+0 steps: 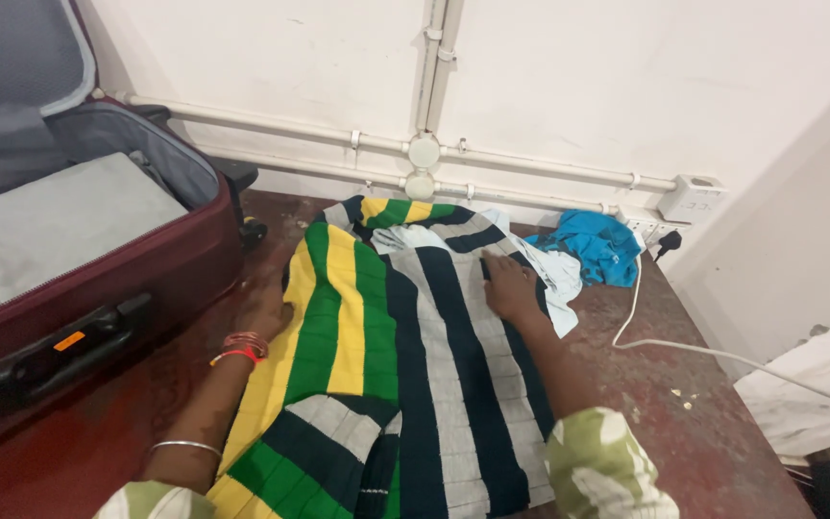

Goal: The person folds a pair of light-colored jeans and places them into an open suitcase. Then the person folds a striped sweater and places it into the suitcase. Finally, the person picks up a light blue shirt and begins to fold it.

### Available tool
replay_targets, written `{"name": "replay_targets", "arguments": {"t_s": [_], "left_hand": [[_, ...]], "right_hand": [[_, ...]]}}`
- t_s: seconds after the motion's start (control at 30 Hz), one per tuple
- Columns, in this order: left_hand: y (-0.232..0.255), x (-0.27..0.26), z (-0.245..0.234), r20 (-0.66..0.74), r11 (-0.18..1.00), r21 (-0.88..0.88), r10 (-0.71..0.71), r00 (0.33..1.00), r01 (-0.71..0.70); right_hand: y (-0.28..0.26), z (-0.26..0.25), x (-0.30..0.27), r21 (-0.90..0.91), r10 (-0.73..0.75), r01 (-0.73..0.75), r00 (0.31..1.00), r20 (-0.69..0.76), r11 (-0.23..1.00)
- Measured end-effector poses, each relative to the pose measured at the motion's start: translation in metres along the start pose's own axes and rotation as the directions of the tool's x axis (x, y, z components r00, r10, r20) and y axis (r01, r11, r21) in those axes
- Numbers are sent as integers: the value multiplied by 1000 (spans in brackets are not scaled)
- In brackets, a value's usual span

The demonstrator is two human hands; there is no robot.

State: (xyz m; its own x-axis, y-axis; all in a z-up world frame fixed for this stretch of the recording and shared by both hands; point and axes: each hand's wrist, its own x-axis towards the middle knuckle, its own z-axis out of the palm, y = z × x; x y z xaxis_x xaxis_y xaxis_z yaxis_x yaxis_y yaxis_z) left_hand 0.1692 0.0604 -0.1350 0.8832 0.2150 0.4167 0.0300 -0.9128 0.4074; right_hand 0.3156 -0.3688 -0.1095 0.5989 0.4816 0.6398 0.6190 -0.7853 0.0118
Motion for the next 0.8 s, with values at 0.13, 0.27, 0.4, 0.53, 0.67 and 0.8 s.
{"name": "replay_targets", "arguments": {"t_s": [0.13, 0.27, 0.4, 0.53, 0.67, 0.8], "left_hand": [[-23, -6, -29, 240, 972, -130, -162, 957, 197], [-48, -33, -74, 428, 984, -175, 44, 903, 34], [-52, -27, -100, 819, 974, -220, 216, 531, -57], [-29, 10, -83, 514, 944, 119, 208, 832, -309], [7, 49, -10, 467, 941, 30, -310, 828, 336], [24, 73, 53, 504, 937, -108, -236, 831, 332]], "right_hand": [[18, 2, -9, -123, 209, -192, 967, 146, 974], [58, -27, -54, -181, 409, -370, 868, 283, 911], [78, -38, -71, -433, 404, -191, 779, 479, 881], [60, -44, -61, -170, 430, -395, 824, 369, 903], [11, -20, -20, 13, 265, -285, 905, 334, 958], [-29, -2, 12, 245, 214, -289, 933, 291, 925]]}}
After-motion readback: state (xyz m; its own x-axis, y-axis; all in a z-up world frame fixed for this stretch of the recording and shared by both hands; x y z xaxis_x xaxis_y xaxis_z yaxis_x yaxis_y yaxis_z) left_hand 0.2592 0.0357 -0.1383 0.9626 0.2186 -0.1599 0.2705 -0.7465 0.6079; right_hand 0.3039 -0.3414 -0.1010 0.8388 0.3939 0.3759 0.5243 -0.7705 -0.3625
